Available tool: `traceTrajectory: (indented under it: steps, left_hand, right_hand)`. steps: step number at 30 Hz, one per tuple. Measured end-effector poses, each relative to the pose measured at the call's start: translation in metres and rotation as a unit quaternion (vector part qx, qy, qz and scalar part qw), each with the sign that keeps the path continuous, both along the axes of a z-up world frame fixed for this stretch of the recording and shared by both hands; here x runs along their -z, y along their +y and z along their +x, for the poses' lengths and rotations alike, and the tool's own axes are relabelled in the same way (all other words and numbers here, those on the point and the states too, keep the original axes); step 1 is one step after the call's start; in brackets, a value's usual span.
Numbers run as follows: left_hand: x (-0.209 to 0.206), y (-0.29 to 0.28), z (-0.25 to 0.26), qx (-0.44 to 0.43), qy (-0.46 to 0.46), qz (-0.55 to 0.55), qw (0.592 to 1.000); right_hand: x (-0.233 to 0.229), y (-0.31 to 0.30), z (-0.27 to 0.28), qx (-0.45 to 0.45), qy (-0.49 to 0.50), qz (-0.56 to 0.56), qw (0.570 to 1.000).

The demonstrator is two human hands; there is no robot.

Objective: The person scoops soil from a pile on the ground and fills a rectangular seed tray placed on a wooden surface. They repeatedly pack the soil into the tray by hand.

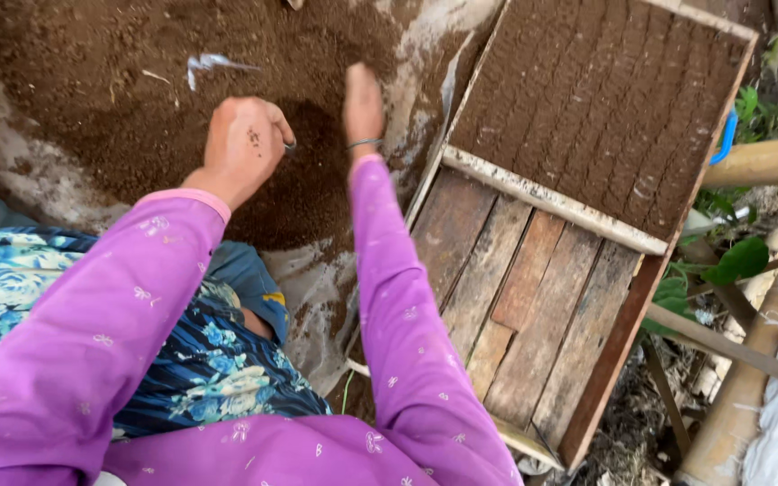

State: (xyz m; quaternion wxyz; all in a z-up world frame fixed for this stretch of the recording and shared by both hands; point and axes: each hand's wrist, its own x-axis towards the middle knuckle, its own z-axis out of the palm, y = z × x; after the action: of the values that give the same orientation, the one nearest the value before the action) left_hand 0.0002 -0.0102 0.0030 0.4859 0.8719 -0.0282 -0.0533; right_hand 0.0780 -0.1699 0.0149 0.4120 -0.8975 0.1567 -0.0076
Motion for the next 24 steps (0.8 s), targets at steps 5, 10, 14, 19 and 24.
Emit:
traceTrajectory:
  steps: [5, 10, 14, 19, 24]
  left_hand:
    - [-0.004, -0.011, 0.003, -0.014, 0.008, 0.014, 1.000]
    - [-0.001, -0.016, -0.007, -0.008, 0.020, 0.045, 0.999]
    - [-0.009, -0.018, -0.010, 0.027, -0.018, 0.107, 0.994]
    - [-0.013, -0.023, -0.011, 0.064, 0.056, 0.139, 0.987]
    - [-0.018, -0.003, -0.011, 0.081, 0.041, -0.031, 0.995]
  right_hand:
    - [0.024, 0.050, -0.020, 0.121, 0.027, 0.145, 0.982]
    - [0.013, 0.042, -0.029, 0.215, -0.001, 0.596, 0.774]
    - [-0.006, 0.042, -0.037, 0.219, -0.028, 0.696, 0.684]
    - [-0.039, 0.048, -0.055, 0.304, -0.089, 0.579, 0.751]
    - [-0.066, 0.026, -0.098, -0.142, -0.095, 0.227, 0.959]
